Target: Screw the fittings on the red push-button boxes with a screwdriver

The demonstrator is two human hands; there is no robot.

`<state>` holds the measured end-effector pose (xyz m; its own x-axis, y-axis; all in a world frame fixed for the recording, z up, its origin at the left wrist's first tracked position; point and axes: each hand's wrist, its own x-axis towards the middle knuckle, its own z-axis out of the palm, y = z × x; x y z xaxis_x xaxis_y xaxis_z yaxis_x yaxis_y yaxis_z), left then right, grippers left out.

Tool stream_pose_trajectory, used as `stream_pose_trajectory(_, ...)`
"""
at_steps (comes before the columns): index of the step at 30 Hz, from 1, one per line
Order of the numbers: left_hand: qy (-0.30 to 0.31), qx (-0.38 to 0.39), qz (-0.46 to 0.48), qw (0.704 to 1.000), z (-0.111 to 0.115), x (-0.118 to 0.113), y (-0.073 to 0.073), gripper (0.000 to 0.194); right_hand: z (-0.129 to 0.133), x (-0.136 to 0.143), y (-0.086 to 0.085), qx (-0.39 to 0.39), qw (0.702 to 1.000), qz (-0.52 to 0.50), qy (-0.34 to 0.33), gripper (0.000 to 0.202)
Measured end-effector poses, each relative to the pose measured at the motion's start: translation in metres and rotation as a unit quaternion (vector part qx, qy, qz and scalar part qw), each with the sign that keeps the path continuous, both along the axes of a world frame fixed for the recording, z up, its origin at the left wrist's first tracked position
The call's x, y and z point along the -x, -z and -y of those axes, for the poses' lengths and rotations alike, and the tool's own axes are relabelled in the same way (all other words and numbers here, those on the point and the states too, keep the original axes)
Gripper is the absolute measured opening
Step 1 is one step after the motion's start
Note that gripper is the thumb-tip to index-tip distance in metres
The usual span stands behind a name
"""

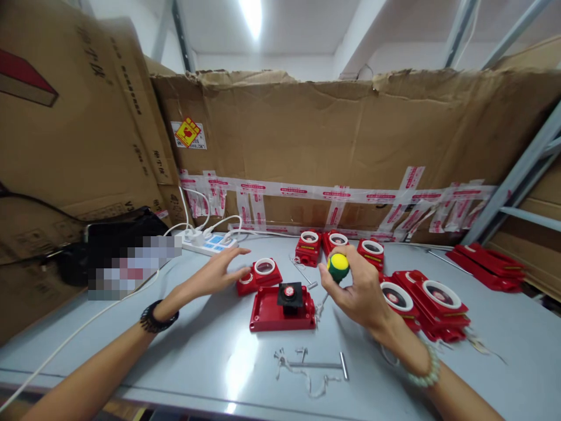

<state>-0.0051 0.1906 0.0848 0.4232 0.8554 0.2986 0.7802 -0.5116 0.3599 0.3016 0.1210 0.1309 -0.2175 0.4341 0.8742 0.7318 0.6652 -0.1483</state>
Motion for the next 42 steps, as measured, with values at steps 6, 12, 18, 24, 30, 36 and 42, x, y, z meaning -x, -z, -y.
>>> stream_pose_trajectory(6, 0.021, -0.028, 0.050, 0.998, -0.006, 0.011, -0.003, 0.036, 0.001, 0.000, 0.000, 0.008, 1.000, -0.007, -0.002, 0.014)
stream_pose_trajectory(12, 0.093, 0.030, -0.002, 0.995, 0.007, -0.004, 0.002, 0.052, 0.000, 0.001, 0.002, 0.012, 1.000, -0.011, 0.004, 0.013)
stream_pose_trajectory(18, -0.038, -0.185, 0.076, 0.979, -0.001, 0.031, -0.040, 0.033, 0.001, 0.001, 0.002, 0.021, 1.000, -0.002, -0.008, 0.014)
stream_pose_trajectory(24, -0.524, -0.346, 0.083, 0.774, 0.007, 0.150, -0.078, 0.051, 0.002, 0.000, 0.000, 0.009, 1.000, -0.006, -0.007, 0.013)
stream_pose_trajectory(30, -0.591, -0.246, 0.005, 0.769, 0.005, 0.205, -0.051, 0.070, 0.001, 0.002, 0.001, 0.016, 1.000, 0.007, -0.002, 0.015)
stream_pose_trajectory(36, -0.578, -0.243, -0.044, 0.778, 0.007, 0.198, -0.053, 0.062, 0.003, 0.002, 0.001, 0.011, 1.000, 0.008, -0.007, 0.015)
stream_pose_trajectory(42, -0.579, -0.123, -0.040, 0.805, 0.014, 0.221, -0.065, 0.029, 0.003, 0.003, -0.002, 0.009, 1.000, 0.014, -0.016, 0.013)
